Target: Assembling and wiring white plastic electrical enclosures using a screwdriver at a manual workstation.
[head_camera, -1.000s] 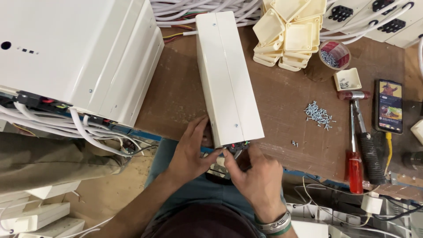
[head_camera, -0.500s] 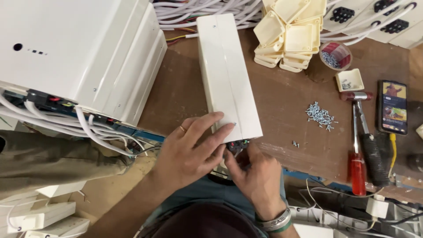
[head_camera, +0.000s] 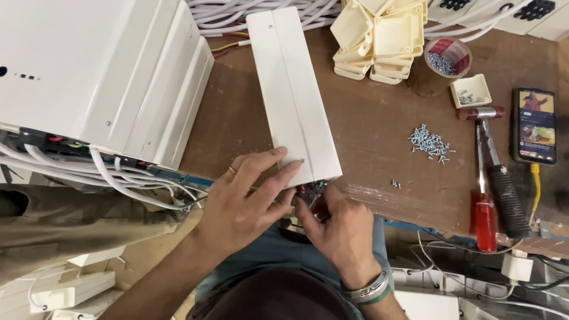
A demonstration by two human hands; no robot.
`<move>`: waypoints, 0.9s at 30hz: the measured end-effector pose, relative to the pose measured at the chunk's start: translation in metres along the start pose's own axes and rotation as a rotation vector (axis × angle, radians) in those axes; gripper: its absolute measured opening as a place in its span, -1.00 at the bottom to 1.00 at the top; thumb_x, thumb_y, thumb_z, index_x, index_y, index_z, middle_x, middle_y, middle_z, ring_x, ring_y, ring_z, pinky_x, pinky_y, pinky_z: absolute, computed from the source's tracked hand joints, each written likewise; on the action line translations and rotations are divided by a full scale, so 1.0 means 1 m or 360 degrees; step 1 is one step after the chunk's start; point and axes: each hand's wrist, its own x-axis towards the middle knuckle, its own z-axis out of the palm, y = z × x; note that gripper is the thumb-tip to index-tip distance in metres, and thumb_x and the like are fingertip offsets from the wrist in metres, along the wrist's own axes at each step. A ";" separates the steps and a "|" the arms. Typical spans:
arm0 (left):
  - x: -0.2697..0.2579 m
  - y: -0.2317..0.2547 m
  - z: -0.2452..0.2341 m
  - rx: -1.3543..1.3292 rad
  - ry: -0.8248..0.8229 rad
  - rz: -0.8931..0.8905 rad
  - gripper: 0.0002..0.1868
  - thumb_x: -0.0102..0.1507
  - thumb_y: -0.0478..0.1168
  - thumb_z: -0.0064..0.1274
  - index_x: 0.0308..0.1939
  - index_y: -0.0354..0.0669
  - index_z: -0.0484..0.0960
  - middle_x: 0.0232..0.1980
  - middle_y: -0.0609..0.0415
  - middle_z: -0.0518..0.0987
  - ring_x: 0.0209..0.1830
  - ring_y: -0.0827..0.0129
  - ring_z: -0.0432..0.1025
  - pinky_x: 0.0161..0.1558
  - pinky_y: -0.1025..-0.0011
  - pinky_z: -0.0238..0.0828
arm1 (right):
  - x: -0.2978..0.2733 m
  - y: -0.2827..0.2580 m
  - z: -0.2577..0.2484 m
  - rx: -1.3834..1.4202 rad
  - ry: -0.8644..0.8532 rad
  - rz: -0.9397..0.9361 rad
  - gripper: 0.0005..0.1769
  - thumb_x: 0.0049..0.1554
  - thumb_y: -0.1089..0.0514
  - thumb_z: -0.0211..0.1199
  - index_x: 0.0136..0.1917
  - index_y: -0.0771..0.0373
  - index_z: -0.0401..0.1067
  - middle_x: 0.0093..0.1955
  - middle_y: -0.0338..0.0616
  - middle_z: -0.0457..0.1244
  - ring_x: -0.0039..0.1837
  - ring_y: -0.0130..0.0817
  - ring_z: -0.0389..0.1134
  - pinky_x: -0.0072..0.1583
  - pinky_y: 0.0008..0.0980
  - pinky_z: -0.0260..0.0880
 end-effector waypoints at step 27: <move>-0.002 0.005 0.002 -0.0093 0.0045 -0.0093 -0.43 0.15 -0.36 0.39 0.20 -0.24 0.52 0.26 -0.04 0.45 0.11 0.11 0.52 0.04 0.31 0.59 | 0.000 -0.001 -0.001 -0.0046 0.0048 -0.0097 -0.65 -0.07 0.02 0.51 -0.30 0.31 0.43 -0.46 -0.01 0.29 -0.41 -0.04 0.35 -0.32 -0.14 0.37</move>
